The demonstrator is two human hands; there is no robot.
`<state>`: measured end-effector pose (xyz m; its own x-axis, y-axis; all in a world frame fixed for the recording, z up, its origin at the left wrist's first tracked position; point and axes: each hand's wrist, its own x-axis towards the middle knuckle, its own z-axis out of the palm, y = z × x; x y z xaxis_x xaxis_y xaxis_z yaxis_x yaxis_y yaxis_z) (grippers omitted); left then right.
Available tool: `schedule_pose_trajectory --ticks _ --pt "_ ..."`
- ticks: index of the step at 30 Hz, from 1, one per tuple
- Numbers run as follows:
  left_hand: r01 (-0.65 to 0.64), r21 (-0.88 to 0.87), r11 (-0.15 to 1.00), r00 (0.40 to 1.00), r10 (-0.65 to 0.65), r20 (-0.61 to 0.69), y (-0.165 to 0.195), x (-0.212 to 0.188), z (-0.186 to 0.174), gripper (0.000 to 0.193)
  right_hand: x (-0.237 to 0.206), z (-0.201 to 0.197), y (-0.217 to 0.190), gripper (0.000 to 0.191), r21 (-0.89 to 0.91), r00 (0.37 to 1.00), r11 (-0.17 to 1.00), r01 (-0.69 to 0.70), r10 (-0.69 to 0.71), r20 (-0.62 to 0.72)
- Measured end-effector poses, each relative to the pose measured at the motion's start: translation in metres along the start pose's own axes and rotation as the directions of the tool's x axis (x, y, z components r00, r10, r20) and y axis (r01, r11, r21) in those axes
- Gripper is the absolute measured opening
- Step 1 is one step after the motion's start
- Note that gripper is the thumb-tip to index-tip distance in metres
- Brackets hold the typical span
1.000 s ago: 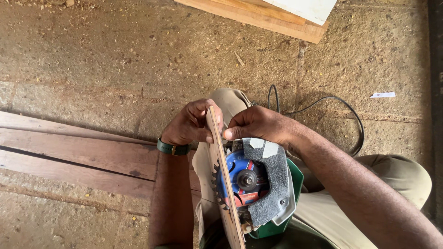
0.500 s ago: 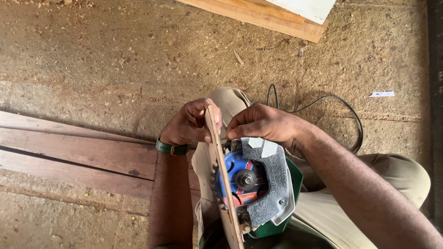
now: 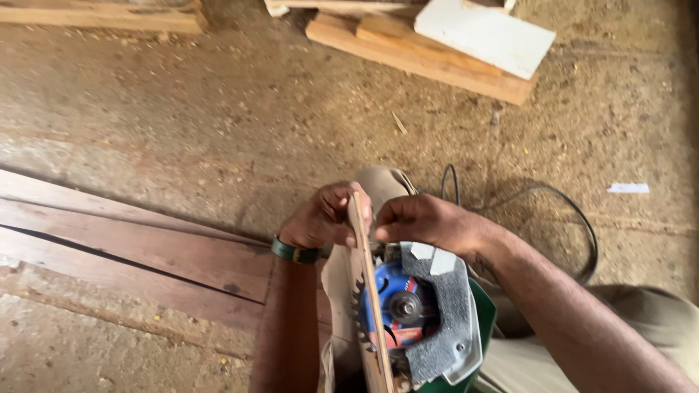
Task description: The person assembles a small circular saw onto a wooden base by aligning the saw through a pre-cut slot, securing it with screws using a screwdriver, and checking the fit by hand.
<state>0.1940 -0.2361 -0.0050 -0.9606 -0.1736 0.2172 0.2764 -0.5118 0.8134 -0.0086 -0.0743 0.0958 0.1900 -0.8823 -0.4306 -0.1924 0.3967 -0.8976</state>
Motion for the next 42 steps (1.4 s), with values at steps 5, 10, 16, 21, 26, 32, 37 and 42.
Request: schedule_pose_trajectory --ticks 5,10,16,21,26,32,37,42 --pt "0.017 0.026 1.000 0.997 -0.019 0.078 0.000 0.002 -0.005 0.055 -0.002 -0.001 -0.002 0.035 -0.050 1.000 0.998 -0.025 0.025 0.006" --pt "0.051 -0.029 0.998 0.998 -0.050 0.024 0.000 0.003 -0.007 0.064 0.002 -0.002 0.002 0.036 0.019 0.997 0.999 0.032 -0.033 0.063" --pt "0.036 -0.009 0.999 0.998 -0.035 0.045 0.004 0.003 0.000 0.056 0.004 0.001 0.005 0.037 -0.033 1.000 0.999 -0.029 0.028 -0.013" --pt "0.050 -0.009 0.999 0.998 -0.050 0.048 0.005 0.003 0.003 0.051 0.002 0.000 0.008 0.034 0.107 0.988 0.985 0.137 -0.144 0.060" --pt "0.032 -0.003 0.999 0.999 -0.032 0.011 0.000 -0.001 0.004 0.055 -0.001 0.005 0.015 0.032 0.124 1.000 0.992 -0.011 0.012 -0.013" --pt "-0.011 0.005 1.000 0.998 0.011 0.066 -0.002 -0.001 0.001 0.059 -0.004 0.005 0.021 0.039 0.298 0.993 0.948 0.116 -0.122 0.001" --pt "-0.065 -0.003 0.998 0.988 0.065 0.143 -0.004 0.004 0.000 0.077 -0.010 0.004 0.024 0.048 0.165 0.984 0.971 0.172 -0.177 0.019" --pt "-0.072 0.007 0.997 0.992 0.071 0.100 -0.002 0.001 0.002 0.078 -0.015 0.003 0.020 0.051 0.211 0.991 0.968 0.136 -0.135 -0.019"
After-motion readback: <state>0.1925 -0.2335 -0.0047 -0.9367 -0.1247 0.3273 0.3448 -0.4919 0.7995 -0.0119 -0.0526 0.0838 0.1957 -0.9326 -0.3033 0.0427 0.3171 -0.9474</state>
